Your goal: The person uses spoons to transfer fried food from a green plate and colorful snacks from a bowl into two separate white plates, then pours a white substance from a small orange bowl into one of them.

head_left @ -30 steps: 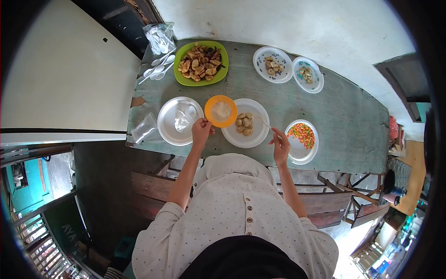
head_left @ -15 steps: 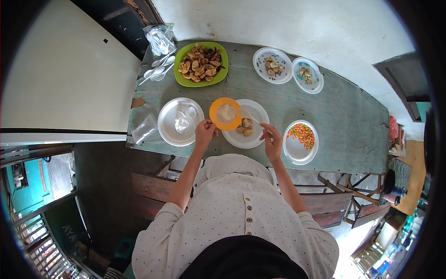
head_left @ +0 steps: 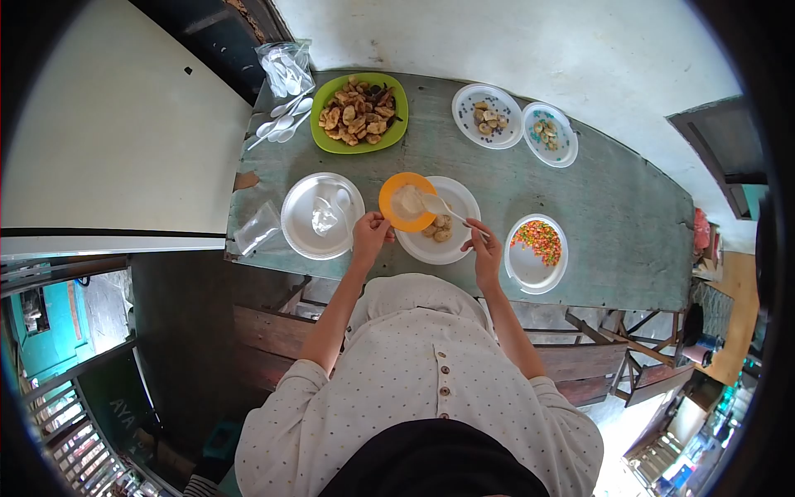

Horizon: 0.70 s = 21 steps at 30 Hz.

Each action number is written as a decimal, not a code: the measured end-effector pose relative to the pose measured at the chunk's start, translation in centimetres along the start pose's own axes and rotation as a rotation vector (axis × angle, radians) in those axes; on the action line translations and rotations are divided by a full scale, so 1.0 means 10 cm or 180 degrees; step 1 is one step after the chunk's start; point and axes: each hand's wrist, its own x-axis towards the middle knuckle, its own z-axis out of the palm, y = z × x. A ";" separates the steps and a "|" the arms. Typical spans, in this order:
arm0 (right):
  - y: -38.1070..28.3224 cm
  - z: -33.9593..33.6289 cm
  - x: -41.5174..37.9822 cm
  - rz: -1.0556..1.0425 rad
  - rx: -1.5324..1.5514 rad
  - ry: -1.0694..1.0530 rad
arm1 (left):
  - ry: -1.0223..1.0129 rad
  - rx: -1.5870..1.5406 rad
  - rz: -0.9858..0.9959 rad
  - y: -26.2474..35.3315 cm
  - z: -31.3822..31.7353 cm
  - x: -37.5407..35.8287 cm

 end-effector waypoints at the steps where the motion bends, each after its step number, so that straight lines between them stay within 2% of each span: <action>1: -0.02 -0.03 -0.01 0.0016 -0.0013 0.0052 | 0.0039 -0.0004 0.0021 0.00 -0.02 0.01; 21: 0.02 -0.38 -0.20 0.0031 -0.0019 0.0277 | 0.0272 -0.0078 0.0024 0.02 -0.13 0.04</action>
